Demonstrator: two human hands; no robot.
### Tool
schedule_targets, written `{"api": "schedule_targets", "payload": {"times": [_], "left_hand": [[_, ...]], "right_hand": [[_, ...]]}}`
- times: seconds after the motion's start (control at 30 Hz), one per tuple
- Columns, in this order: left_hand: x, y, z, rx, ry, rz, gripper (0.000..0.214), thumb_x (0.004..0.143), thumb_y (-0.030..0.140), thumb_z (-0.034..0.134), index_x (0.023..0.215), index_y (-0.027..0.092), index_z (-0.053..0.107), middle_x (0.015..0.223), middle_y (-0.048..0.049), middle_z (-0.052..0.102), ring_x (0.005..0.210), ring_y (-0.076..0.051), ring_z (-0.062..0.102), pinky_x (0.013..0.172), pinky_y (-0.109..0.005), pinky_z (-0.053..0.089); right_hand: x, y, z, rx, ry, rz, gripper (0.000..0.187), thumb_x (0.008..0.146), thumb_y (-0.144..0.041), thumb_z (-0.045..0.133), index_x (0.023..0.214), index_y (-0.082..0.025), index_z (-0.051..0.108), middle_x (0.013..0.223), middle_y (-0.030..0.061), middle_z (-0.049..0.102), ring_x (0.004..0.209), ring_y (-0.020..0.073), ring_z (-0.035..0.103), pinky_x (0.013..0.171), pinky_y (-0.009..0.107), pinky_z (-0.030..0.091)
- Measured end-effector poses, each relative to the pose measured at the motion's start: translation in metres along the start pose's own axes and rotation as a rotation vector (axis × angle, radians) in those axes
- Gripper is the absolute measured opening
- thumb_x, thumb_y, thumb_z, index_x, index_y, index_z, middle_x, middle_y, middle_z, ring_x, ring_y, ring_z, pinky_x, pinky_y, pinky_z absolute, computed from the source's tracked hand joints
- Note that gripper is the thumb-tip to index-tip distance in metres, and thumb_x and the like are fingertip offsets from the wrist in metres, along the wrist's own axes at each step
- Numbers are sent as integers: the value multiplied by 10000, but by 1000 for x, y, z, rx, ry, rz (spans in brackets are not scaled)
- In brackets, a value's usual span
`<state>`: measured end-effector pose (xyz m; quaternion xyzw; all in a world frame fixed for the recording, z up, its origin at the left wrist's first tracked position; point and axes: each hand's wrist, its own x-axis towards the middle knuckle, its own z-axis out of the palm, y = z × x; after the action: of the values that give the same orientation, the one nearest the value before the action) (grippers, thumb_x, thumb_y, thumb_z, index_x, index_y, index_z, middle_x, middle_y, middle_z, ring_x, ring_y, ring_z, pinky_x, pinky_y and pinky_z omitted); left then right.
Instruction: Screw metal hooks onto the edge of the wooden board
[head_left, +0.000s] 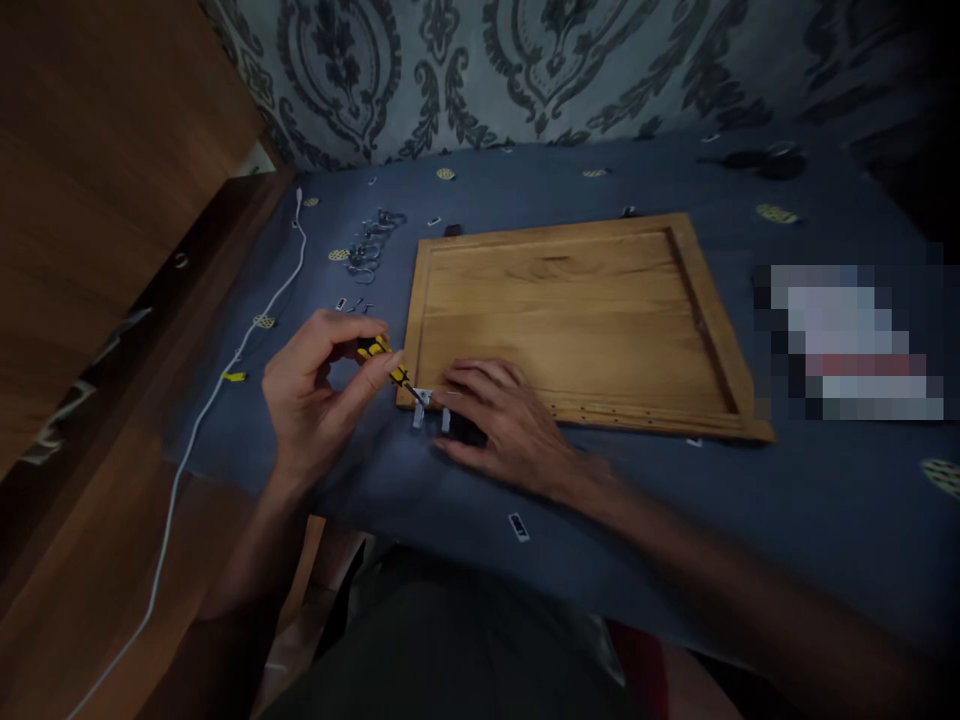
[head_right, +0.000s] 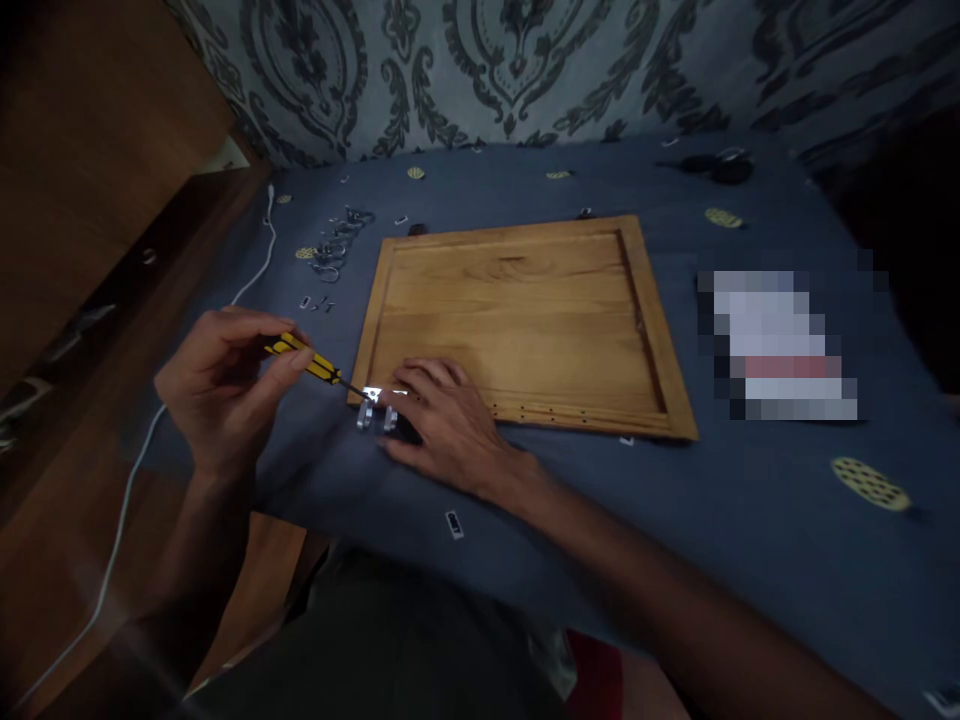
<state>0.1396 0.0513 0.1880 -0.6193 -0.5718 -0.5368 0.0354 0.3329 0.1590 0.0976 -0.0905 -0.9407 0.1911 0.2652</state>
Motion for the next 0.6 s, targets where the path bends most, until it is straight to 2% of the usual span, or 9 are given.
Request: {"api": "schedule_targets", "payload": {"times": [0.17, 0.33, 0.43, 0.6], "left_hand": [[1, 0, 1, -6, 17, 17, 186, 869, 196, 819, 1035, 254, 760, 915, 15, 727, 795, -112, 688, 716, -237, 574], [1, -1, 0, -2, 20, 26, 220, 848, 172, 833, 1040, 256, 765, 898, 22, 725, 788, -101, 685, 716, -219, 570], [2, 1, 0, 21, 21, 20, 218, 849, 154, 827, 1031, 257, 765, 888, 29, 725, 780, -96, 686, 714, -215, 568], [4, 4, -1, 64, 15, 21, 176, 864, 223, 831, 1025, 254, 768, 883, 29, 740, 762, -102, 695, 692, -218, 574]], "right_hand": [[0, 0, 1, -16, 5, 17, 347, 942, -396, 707, 1243, -226, 737, 1269, 141, 710, 1293, 346, 582, 1057, 556, 495], [1, 0, 1, -4, 13, 20, 341, 943, -381, 705, 1229, -201, 751, 1250, 160, 718, 1281, 354, 593, 1057, 559, 501], [1, -1, 0, 14, 8, 36, 336, 943, -375, 701, 1238, -222, 752, 1271, 150, 714, 1295, 355, 585, 1071, 572, 491], [2, -1, 1, 23, 5, 34, 335, 943, -372, 701, 1234, -217, 756, 1259, 158, 715, 1288, 367, 576, 1067, 597, 487]]}}
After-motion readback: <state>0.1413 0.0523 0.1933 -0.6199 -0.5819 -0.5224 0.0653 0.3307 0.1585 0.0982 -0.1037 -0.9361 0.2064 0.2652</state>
